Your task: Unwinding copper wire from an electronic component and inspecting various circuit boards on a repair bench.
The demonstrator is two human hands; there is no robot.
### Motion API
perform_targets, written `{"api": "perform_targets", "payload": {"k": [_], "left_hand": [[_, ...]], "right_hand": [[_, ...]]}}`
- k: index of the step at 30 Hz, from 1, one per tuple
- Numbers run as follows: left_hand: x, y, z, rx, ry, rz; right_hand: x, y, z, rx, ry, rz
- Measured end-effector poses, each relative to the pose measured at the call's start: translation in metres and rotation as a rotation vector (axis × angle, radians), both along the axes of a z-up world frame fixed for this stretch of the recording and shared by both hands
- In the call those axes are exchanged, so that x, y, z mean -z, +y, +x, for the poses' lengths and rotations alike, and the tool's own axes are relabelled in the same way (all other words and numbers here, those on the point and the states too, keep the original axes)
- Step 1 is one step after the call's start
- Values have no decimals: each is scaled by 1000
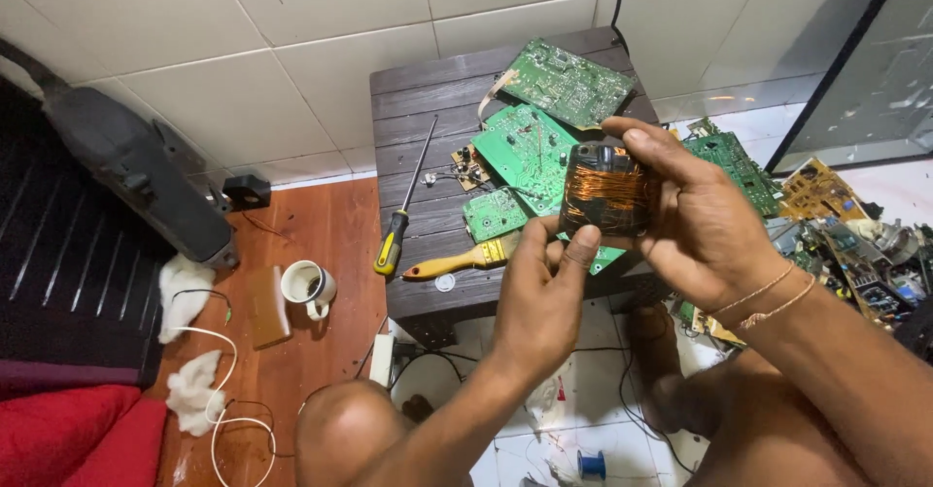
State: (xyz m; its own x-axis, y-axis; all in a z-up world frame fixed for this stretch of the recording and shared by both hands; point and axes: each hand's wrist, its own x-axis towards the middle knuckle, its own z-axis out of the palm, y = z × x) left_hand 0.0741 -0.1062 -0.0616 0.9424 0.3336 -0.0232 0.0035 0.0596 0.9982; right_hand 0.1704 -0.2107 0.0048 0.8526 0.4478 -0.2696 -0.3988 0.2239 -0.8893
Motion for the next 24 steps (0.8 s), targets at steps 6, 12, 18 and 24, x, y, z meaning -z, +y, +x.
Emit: {"api": "perform_targets", "payload": {"k": [6, 12, 18, 24], "left_hand": [[7, -8, -4, 13, -24, 32], [12, -12, -5, 156, 163, 87], [23, -5, 1, 245, 205, 134], [33, -1, -1, 335, 329, -144]], "right_hand": [[1, -1, 3, 8, 4, -51], [-11, 0, -1, 42, -27, -99], [-6, -5, -1, 24, -53, -33], [-9, -6, 0, 36, -15, -58]]}}
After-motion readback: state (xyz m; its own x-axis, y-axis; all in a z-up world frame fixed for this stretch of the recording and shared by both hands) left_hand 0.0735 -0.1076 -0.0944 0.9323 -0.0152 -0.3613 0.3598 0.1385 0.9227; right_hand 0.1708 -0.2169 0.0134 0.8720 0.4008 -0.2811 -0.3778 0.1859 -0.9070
